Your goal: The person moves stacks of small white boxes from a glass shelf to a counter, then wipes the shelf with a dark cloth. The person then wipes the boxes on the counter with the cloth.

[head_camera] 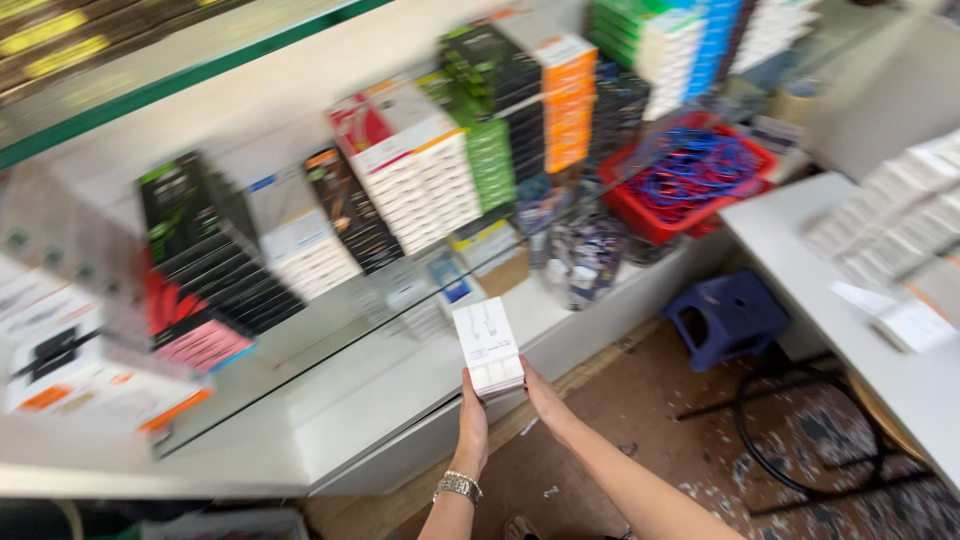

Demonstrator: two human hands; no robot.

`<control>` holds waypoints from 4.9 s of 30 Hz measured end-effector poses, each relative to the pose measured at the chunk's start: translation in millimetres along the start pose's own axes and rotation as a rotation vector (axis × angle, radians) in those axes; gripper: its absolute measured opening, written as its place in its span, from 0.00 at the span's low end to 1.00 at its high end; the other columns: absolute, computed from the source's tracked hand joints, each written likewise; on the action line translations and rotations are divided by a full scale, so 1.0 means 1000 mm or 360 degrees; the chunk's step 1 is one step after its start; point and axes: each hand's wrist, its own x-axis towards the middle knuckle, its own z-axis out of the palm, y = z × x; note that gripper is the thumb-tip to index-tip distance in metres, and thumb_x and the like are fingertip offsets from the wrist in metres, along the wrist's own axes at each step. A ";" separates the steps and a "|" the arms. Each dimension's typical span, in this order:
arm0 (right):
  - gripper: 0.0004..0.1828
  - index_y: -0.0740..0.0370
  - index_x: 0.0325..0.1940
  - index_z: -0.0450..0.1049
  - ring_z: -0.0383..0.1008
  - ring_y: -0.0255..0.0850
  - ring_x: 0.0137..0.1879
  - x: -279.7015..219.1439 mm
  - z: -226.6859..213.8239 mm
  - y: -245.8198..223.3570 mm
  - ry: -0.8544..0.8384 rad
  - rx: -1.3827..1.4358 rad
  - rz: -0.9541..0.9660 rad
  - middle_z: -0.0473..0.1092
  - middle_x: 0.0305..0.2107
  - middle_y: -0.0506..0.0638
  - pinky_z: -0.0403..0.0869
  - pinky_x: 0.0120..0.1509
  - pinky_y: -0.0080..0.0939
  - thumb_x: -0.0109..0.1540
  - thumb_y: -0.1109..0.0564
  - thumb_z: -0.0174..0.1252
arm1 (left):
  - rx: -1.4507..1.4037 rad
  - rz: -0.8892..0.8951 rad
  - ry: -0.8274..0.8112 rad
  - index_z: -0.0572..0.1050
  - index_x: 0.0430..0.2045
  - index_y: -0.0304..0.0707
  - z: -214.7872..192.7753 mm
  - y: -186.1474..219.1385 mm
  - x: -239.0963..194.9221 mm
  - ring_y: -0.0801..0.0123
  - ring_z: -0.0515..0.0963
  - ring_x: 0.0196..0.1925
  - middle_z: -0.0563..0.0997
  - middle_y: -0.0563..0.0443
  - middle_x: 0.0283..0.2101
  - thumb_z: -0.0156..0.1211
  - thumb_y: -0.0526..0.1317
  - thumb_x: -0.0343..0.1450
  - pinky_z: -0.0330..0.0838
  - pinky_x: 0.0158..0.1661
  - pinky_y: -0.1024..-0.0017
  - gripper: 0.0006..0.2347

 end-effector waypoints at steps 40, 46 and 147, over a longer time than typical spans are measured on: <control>0.40 0.59 0.75 0.60 0.61 0.42 0.73 -0.298 -0.572 0.069 0.1814 0.0886 -0.0111 0.65 0.68 0.51 0.57 0.76 0.44 0.69 0.32 0.30 | 0.1046 -0.0386 -0.1842 0.56 0.71 0.37 0.660 -0.198 -0.110 0.67 0.57 0.76 0.62 0.47 0.74 0.29 0.67 0.73 0.47 0.71 0.69 0.38; 0.40 0.59 0.75 0.61 0.61 0.43 0.73 -0.326 -0.601 0.120 0.2130 0.1047 -0.0164 0.65 0.67 0.53 0.58 0.75 0.46 0.68 0.31 0.32 | 0.1263 -0.0518 -0.2101 0.58 0.70 0.35 0.707 -0.232 -0.136 0.65 0.60 0.75 0.64 0.46 0.73 0.31 0.67 0.73 0.48 0.70 0.68 0.38; 0.22 0.55 0.63 0.70 0.76 0.50 0.51 -0.113 -0.396 -0.115 0.0834 -0.0666 -0.0639 0.70 0.55 0.55 0.75 0.57 0.44 0.63 0.58 0.55 | 0.0081 0.0478 -0.0163 0.79 0.47 0.33 0.452 -0.043 -0.032 0.75 0.78 0.45 0.83 0.51 0.45 0.57 0.39 0.75 0.72 0.46 0.72 0.11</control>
